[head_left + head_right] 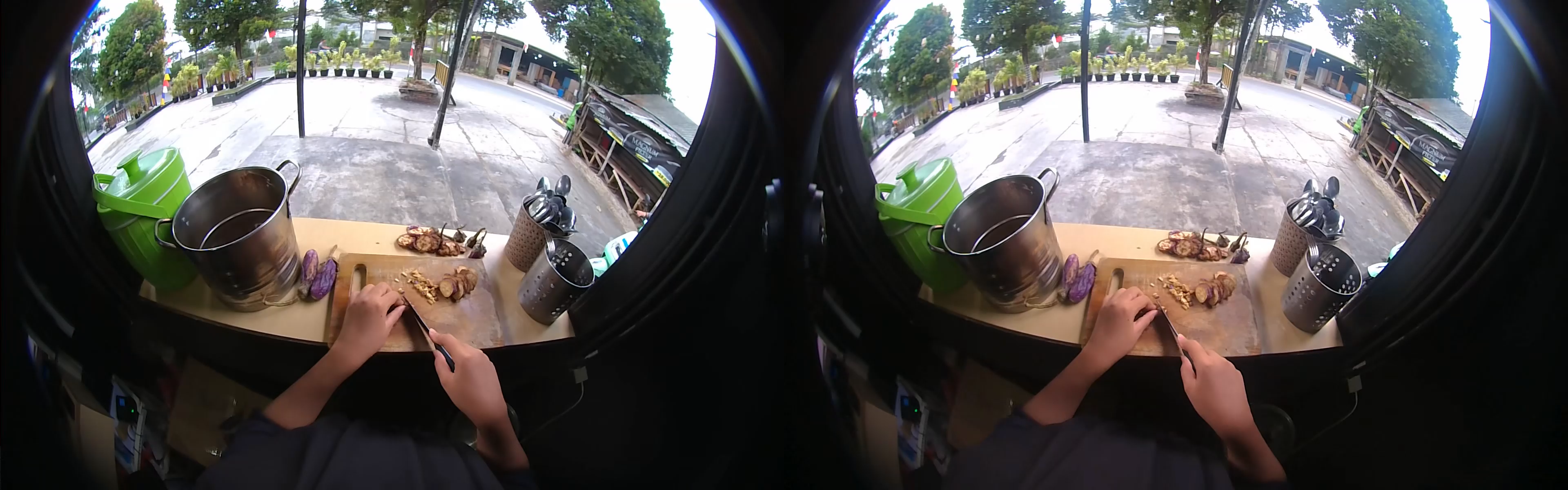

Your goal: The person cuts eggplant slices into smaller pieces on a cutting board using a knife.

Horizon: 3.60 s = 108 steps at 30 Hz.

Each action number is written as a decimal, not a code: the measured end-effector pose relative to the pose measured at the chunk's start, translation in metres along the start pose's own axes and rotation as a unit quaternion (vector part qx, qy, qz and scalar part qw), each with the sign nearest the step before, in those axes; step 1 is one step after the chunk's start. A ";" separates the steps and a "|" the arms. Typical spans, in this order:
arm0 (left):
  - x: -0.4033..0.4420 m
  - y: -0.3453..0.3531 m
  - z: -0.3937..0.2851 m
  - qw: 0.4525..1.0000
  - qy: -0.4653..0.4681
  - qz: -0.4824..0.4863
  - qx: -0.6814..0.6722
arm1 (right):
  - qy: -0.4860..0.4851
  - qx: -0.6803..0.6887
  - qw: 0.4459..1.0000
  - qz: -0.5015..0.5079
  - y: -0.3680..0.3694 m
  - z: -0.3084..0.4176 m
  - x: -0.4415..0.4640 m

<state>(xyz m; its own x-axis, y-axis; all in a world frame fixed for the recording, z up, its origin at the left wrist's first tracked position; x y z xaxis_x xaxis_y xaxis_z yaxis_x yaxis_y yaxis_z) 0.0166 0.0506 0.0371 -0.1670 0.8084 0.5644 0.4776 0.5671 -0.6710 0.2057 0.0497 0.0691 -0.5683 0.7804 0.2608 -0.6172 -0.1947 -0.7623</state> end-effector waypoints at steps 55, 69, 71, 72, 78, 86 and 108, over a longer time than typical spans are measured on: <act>-0.001 -0.006 0.004 0.996 -0.004 -0.021 -0.089 | 0.025 0.013 0.999 -0.019 -0.007 -0.011 -0.004; -0.003 -0.005 0.004 0.998 0.015 -0.036 -0.049 | -0.011 0.005 0.999 -0.030 0.002 -0.007 -0.011; -0.003 -0.004 0.004 0.998 0.008 -0.033 -0.059 | -0.027 -0.012 0.999 -0.033 0.003 -0.004 -0.009; -0.003 -0.004 0.004 0.998 0.009 -0.033 -0.058 | -0.012 -0.019 0.999 -0.024 0.002 -0.001 -0.007; -0.003 -0.003 0.005 0.997 0.018 -0.036 -0.067 | 0.011 -0.045 0.999 0.017 0.010 0.005 0.011; -0.002 -0.005 0.005 0.997 0.006 -0.033 -0.069 | 0.013 -0.034 0.999 0.009 0.001 0.000 0.003; -0.005 -0.008 0.010 0.995 -0.036 -0.034 -0.087 | 0.007 0.020 1.000 -0.020 -0.004 0.002 -0.004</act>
<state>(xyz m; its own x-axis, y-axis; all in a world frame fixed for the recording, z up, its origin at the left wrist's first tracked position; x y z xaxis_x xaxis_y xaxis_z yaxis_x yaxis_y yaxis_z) 0.0054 0.0441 0.0351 -0.2633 0.7817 0.5653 0.6041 0.5905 -0.5352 0.2089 0.0464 0.0729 -0.5356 0.7962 0.2814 -0.6605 -0.1874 -0.7270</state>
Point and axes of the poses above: each hand's wrist, its own x-axis towards the middle knuckle, its own y-axis out of the palm, z = x × y, the point moved 6 cm from there along x, towards the middle knuckle
